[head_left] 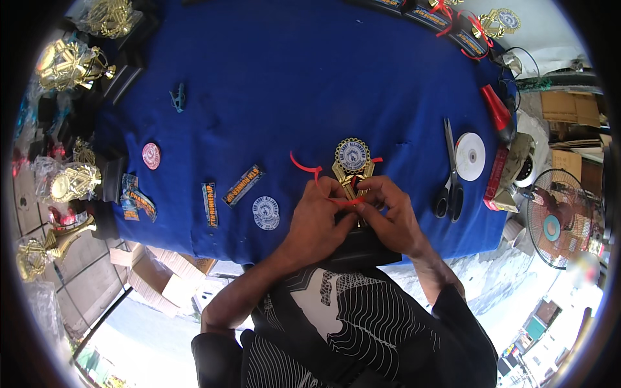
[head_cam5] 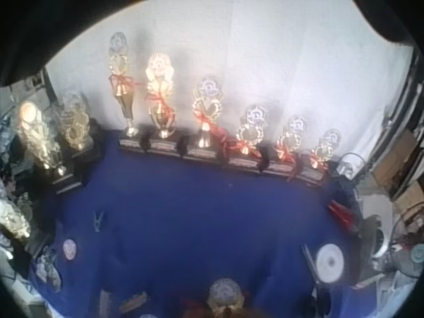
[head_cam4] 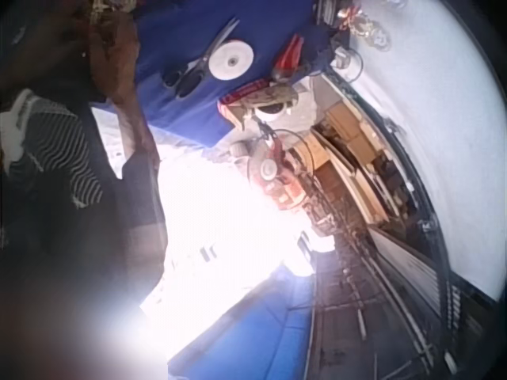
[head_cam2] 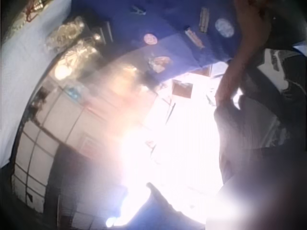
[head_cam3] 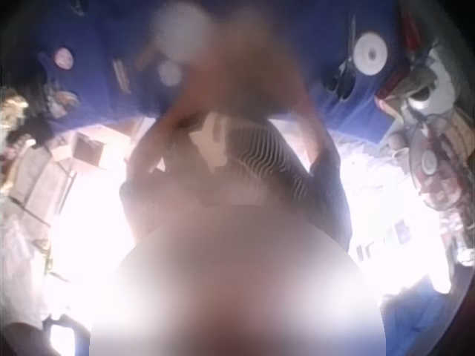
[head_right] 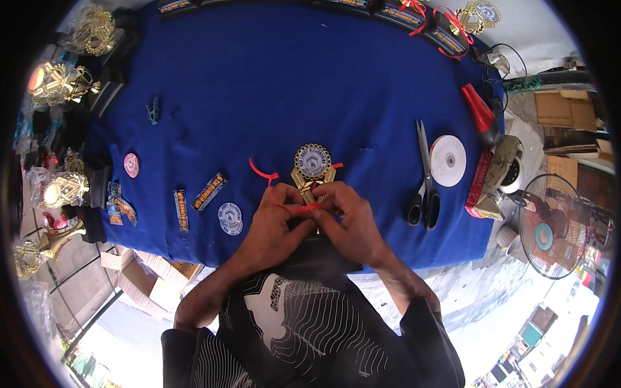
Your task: The person assembles trophies by attaching circular medallions to the top of trophy cups, then tying red ribbons around the stems and affixing rectangular labels to the bases. The person handles trophies, medallions, ribbons, scissors, and labels on a blue-covered table.
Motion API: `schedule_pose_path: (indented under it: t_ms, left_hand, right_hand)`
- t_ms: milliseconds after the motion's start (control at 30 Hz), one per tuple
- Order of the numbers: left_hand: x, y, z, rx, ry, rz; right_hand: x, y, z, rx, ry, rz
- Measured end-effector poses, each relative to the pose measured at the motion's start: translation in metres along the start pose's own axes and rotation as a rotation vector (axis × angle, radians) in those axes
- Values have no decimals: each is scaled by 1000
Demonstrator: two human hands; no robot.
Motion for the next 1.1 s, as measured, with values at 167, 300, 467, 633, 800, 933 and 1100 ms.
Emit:
schedule_pose_path:
  t_ms: [167,300,467,633,800,933,1100]
  left_hand:
    - [-1,-2,2,10,-57,-29]
    - [-3,-3,1,-15,28,-39]
    - [-2,-4,-4,-92,69,-85]
    - [0,-7,-11,-172,105,-114]
    - [-1,-7,-15,-228,94,-92]
    - [-4,-5,-13,-241,96,-80]
    - [-5,-6,-8,-181,68,-43]
  right_hand:
    - [0,0,4,48,-143,-1]
    - [-2,-1,21,208,-356,59]
    - [-5,-5,25,237,-481,109]
    - [-4,-13,16,156,-478,113]
    - [-6,-14,24,238,-583,191]
    - [-3,-11,25,202,-588,304]
    - [-6,-6,31,335,-550,335]
Point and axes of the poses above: each hand's wrist, its own y-axis towards the middle knuckle, its own x-axis out of the back of the hand, z = x × y, the point moved 8 cm from there along y, towards the middle knuckle, and after that the axes turned 1 degree about y, right-handed, at the moved point
